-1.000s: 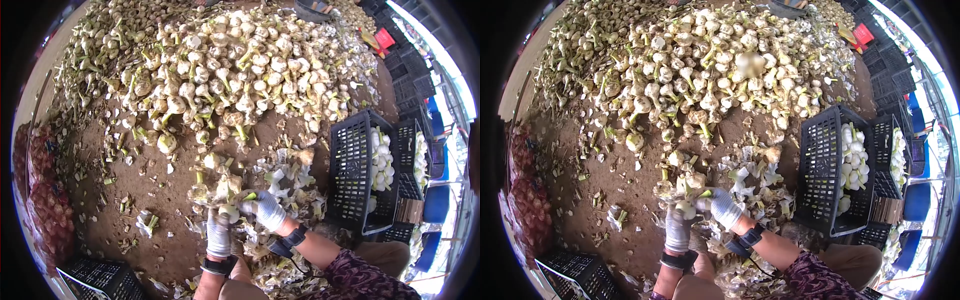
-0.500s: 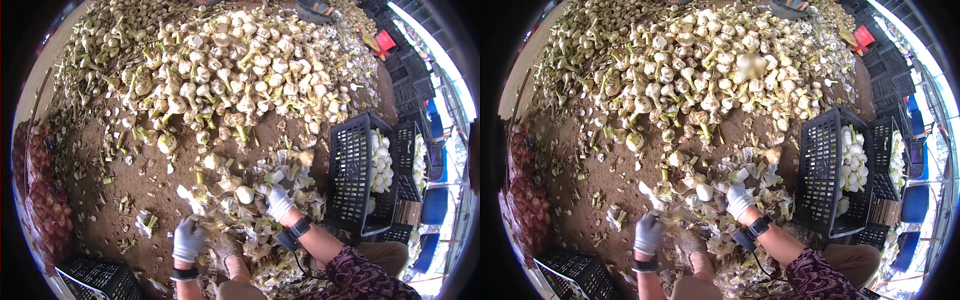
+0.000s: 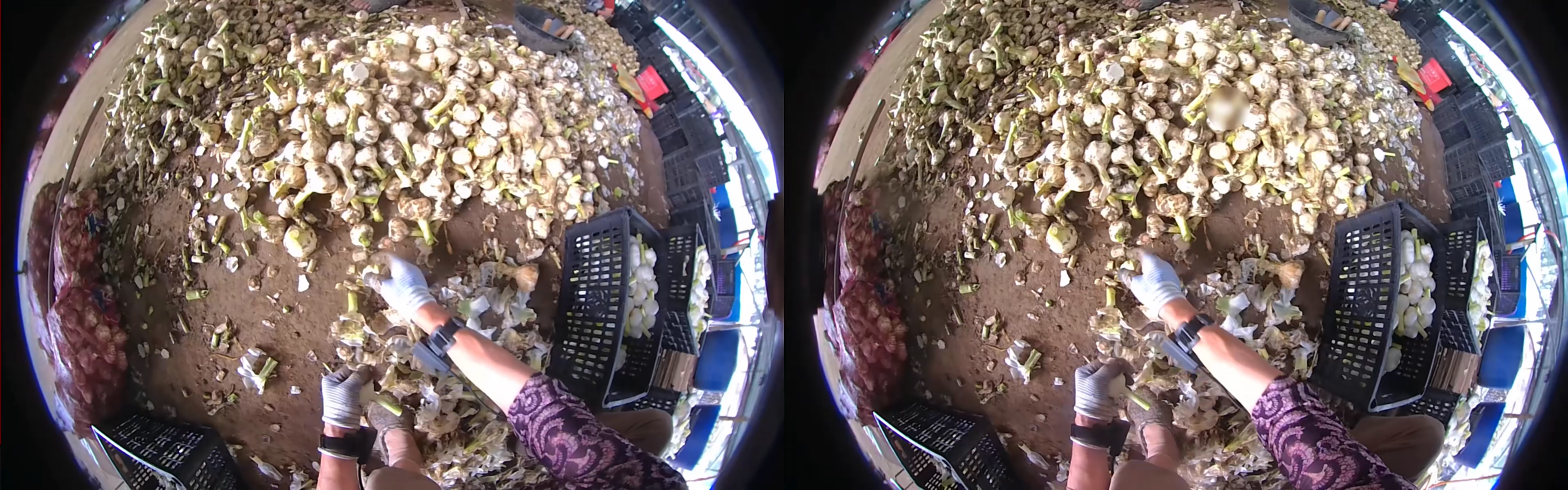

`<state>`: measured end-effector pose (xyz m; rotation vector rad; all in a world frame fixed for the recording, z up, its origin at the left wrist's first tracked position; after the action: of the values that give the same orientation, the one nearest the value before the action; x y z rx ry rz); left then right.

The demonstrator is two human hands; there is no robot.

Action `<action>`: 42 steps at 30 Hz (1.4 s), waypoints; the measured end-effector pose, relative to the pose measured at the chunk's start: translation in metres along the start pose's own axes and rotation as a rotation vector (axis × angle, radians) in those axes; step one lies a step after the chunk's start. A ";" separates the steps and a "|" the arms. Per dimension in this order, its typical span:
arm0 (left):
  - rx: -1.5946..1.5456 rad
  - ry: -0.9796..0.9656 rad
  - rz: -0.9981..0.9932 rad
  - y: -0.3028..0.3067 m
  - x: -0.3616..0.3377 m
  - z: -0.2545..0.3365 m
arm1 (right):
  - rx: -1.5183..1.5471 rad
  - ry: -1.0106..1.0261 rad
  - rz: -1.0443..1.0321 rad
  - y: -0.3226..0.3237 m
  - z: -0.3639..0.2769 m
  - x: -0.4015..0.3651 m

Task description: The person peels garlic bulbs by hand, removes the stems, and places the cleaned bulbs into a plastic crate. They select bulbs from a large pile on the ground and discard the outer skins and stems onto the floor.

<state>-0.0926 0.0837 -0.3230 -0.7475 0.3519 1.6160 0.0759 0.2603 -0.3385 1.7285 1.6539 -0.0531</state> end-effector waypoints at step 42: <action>-0.460 -0.084 -0.132 -0.051 -0.019 0.014 | 0.960 -0.080 -0.565 0.025 0.007 -0.148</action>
<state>-0.0466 0.0873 -0.2912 -1.0205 -0.1366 1.6130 0.0756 0.1334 -0.2589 1.7445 2.1758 -1.3440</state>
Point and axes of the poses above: each hand's wrist, its own x-axis towards the middle knuckle, its own y-axis out of the back of the hand, z = x × y, the point moved 10 cm from there along x, towards the middle knuckle, and after that the axes turned 10 degrees about -y, right-handed, at the moved point
